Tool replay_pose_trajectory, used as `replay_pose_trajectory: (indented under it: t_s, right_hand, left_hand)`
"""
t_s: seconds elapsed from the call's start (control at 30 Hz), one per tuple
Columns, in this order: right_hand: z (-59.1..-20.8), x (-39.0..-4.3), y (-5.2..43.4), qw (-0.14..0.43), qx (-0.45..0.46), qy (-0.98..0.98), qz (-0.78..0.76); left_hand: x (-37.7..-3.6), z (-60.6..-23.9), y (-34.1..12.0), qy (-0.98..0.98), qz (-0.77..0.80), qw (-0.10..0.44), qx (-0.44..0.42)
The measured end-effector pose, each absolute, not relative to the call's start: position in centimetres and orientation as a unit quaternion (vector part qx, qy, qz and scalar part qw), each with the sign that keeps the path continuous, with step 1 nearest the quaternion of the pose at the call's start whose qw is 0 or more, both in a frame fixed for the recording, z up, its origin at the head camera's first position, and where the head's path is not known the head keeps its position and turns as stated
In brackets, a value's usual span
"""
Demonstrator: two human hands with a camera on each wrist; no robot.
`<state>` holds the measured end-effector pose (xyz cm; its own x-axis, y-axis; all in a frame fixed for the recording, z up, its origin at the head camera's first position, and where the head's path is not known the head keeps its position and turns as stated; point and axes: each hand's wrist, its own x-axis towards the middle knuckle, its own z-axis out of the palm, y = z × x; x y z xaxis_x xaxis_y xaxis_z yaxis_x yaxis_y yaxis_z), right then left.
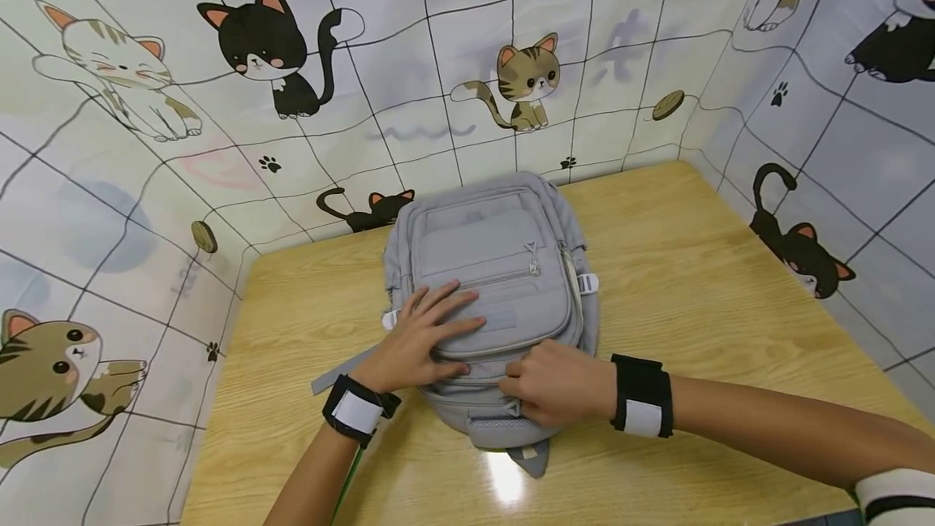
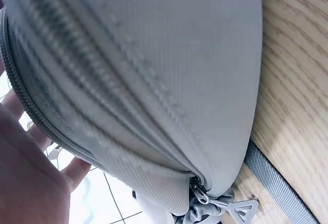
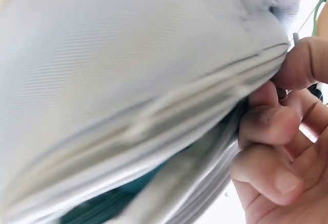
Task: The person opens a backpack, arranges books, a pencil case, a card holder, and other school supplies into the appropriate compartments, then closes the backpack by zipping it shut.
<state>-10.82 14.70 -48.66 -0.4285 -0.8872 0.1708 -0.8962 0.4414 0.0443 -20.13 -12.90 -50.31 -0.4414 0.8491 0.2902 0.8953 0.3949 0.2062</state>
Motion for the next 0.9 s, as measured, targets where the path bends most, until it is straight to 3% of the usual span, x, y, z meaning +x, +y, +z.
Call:
replay_pose_trajectory:
  t_s: [0.13, 0.33, 0.7, 0.9]
  right_hand:
    - [-48.9, -10.8, 16.0, 0.077, 0.515, -0.852, 0.051]
    - [-49.2, -10.7, 16.3, 0.111, 0.509, -0.852, 0.046]
    - [-49.4, -10.3, 18.4, 0.101, 0.471, -0.864, 0.146]
    - [-49.6, -10.2, 20.4, 0.129, 0.456, -0.869, 0.140]
  left_hand:
    - [-20.0, -50.3, -12.6, -0.836, -0.172, 0.065, -0.518]
    - [-19.7, -50.4, -12.4, -0.842, -0.175, 0.052, -0.508]
    - [-19.8, -50.5, -12.4, -0.839, -0.183, 0.058, -0.509]
    - [-19.7, -50.5, -12.4, -0.837, -0.188, 0.058, -0.511]
